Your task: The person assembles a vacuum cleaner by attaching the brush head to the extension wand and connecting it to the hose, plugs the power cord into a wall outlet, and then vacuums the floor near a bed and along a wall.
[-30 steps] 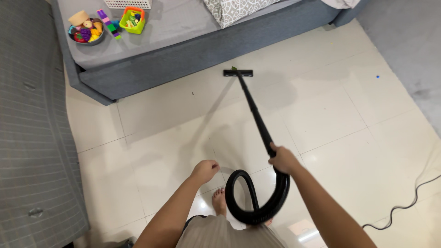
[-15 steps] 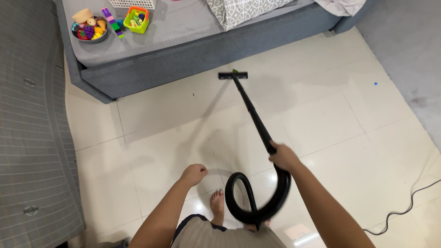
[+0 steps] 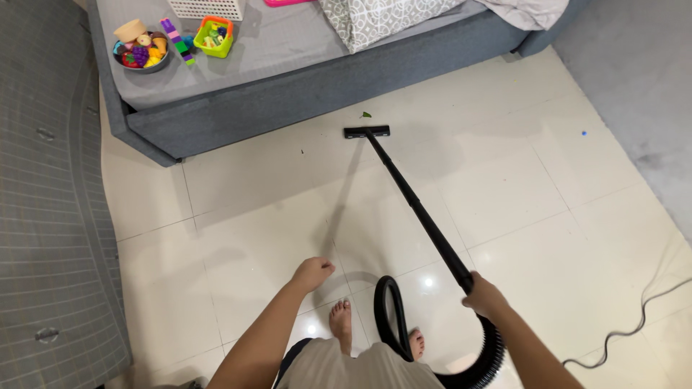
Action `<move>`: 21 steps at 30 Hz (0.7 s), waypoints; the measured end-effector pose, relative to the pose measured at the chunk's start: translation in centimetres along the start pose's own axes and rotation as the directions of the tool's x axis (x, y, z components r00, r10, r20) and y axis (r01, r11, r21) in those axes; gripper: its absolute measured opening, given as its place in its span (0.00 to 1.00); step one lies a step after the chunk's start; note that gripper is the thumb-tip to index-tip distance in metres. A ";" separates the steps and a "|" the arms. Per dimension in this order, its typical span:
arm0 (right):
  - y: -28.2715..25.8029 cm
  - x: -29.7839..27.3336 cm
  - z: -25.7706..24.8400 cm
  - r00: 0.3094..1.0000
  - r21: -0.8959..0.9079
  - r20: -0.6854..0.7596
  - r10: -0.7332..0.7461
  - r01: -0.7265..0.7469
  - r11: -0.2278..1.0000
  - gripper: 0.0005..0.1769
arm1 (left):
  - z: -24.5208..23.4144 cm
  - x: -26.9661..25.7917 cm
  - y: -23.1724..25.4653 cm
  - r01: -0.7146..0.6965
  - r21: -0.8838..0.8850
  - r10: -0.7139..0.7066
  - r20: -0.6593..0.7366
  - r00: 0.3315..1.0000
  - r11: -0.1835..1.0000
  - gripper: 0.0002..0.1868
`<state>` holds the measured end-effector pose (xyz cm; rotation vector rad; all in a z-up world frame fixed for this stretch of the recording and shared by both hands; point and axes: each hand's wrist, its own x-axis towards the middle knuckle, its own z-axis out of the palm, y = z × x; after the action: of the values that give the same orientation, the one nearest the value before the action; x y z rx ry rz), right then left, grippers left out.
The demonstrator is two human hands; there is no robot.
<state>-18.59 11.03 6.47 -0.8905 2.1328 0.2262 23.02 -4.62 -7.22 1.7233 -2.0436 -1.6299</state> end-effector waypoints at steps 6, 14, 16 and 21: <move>7.8 -7.8 -4.1 0.990 0.657 0.142 0.002 -0.095 0.748 0.38 | 5.8 4.9 4.1 0.061 -0.325 -0.026 0.110 0.994 0.944 0.17; 9.9 -12.6 -7.3 0.995 0.310 -0.016 0.103 -0.093 0.946 0.45 | 13.4 5.8 17.8 0.011 -0.374 0.077 0.220 0.972 0.927 0.17; 9.2 -11.5 -6.6 0.994 0.346 -0.040 0.104 -0.084 0.934 0.47 | 14.4 4.8 19.1 -0.010 -0.348 0.100 0.241 0.965 0.937 0.18; 7.2 -4.2 -4.9 0.998 0.212 -0.058 -0.016 0.028 0.977 0.47 | 14.9 4.7 17.3 -0.045 -0.196 0.069 0.117 0.991 0.980 0.16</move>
<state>-24.57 16.41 11.87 -0.8023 2.1494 -0.0389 0.21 -0.50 -4.88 1.5241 -1.8886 -1.8891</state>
